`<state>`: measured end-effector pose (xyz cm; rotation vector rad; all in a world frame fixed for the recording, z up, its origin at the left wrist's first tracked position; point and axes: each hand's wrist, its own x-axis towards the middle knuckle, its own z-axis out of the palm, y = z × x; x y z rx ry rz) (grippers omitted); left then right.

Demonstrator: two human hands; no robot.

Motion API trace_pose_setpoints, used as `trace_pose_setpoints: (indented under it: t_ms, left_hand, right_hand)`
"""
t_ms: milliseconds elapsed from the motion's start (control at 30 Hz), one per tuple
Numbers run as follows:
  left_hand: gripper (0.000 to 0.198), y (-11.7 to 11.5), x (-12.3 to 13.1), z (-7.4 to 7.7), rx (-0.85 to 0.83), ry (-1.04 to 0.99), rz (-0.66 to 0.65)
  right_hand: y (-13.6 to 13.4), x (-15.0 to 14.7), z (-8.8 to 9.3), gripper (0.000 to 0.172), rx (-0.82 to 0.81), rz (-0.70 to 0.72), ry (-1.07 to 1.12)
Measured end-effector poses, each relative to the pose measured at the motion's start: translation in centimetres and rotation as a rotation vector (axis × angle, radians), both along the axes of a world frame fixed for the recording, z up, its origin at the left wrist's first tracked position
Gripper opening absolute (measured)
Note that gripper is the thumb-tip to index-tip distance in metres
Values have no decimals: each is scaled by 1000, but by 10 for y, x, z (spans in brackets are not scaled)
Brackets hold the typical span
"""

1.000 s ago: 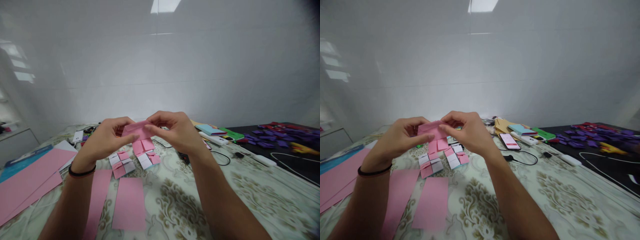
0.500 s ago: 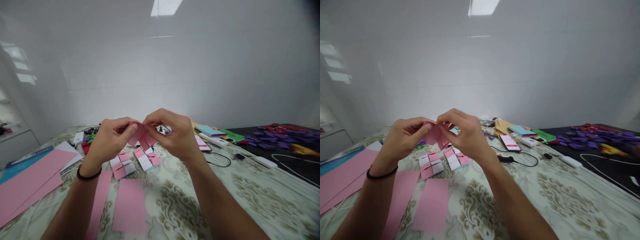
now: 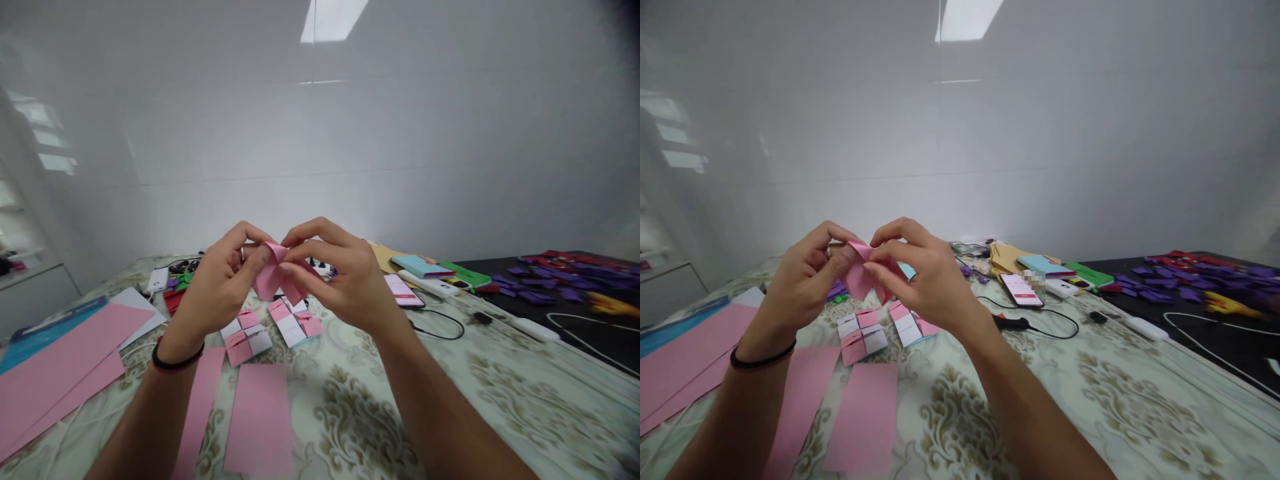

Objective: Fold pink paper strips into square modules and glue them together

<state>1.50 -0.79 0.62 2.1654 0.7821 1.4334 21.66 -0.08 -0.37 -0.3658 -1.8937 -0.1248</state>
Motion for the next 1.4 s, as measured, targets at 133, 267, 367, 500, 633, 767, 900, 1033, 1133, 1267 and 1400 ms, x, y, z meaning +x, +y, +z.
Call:
trace_pose_setpoints:
  t_ms: [133,267,367,500,633,767,900,1033,1133,1267,1400]
  left_hand:
    - [23,0,0,-1,-3,-8,-19]
    - [22,-2,1,-3,23,-36,-70]
    - [22,-5,3,-4,33,-39,-97]
    - [24,-5,6,-5,42,-55,-74]
    - [23,-3,6,-4,93,-70,55]
    - [18,-5,4,-1,129,-52,106]
    - [16,-6,0,1,138,-13,140]
    - [18,-4,-7,5,28,180,84]
    - [24,-4,-10,7,19,304,78]
    - [21,-5,-10,5,73,242,116]
    - [17,0,-10,2,113,-83,220]
  right_hand:
    - [0,-4,-1,11,-71,17,55]
    - [2,-4,0,19,-222,70,135]
    - [3,-3,0,16,-233,62,133]
    - [2,-3,0,18,-204,26,125]
    - [0,-2,1,18,-247,62,117]
    - [-1,2,4,18,-387,132,95]
    - [-2,5,6,16,-500,145,50]
    - [-1,8,6,13,-491,110,-2]
    - [-1,10,5,12,-520,81,-56]
    - [0,15,5,14,-591,92,-114]
    - [4,16,5,21,-506,83,50]
